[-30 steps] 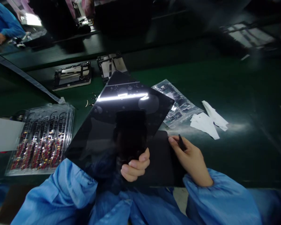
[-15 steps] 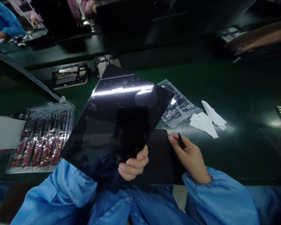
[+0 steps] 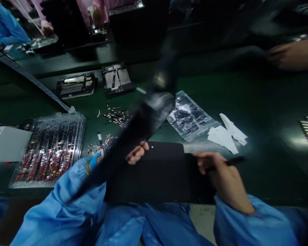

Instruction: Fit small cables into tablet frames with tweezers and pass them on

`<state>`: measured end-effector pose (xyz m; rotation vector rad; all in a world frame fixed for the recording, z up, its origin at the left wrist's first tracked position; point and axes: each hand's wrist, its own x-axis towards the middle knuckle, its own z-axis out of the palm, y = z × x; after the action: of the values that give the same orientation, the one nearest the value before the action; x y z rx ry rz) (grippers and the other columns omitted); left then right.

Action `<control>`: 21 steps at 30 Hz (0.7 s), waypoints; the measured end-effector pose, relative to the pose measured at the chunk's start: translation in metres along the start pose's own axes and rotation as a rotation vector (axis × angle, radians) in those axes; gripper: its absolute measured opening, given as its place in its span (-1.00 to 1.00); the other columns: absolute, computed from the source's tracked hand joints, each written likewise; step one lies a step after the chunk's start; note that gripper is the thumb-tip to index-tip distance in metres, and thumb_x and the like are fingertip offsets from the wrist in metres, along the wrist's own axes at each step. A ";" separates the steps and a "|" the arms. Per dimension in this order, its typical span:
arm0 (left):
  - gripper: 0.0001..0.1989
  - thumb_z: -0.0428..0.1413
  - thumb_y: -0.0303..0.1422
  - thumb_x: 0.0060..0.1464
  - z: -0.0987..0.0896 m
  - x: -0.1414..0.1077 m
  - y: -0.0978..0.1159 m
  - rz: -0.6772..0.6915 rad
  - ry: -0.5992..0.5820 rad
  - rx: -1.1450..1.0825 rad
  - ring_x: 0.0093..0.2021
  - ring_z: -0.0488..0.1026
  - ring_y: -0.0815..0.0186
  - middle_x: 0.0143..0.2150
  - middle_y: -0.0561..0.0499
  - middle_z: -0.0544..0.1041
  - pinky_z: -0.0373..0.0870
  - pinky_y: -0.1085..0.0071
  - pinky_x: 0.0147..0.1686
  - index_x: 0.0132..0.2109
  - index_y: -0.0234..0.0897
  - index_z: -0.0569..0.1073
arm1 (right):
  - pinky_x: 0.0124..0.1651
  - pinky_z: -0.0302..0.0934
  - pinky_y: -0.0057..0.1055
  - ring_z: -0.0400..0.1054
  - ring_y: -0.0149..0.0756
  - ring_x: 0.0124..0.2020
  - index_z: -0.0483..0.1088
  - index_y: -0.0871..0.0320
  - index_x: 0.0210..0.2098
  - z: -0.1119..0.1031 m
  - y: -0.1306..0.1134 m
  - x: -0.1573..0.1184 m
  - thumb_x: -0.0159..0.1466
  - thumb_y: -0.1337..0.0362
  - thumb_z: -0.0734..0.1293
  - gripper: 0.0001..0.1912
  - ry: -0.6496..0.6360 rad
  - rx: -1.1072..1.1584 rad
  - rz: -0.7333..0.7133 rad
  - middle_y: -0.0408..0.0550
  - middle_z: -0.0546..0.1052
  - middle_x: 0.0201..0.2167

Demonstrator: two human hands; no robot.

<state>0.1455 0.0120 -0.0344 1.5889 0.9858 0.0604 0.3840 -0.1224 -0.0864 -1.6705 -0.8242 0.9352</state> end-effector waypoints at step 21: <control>-0.73 -0.07 -0.40 0.26 0.017 -0.009 -0.034 0.608 0.280 0.668 -0.22 0.50 0.36 -0.13 -0.06 0.52 0.42 0.49 -0.30 -0.03 -0.24 0.49 | -0.04 0.41 -0.27 0.49 -0.26 -0.17 0.43 0.03 -0.16 0.071 -0.017 -0.002 0.21 0.30 0.38 -0.81 -0.177 0.168 -0.228 -0.11 0.56 -0.19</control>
<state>0.1300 -0.0088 -0.0633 2.5130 0.7265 0.4169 0.3195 -0.0889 -0.0836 -1.3323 -1.0033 0.9729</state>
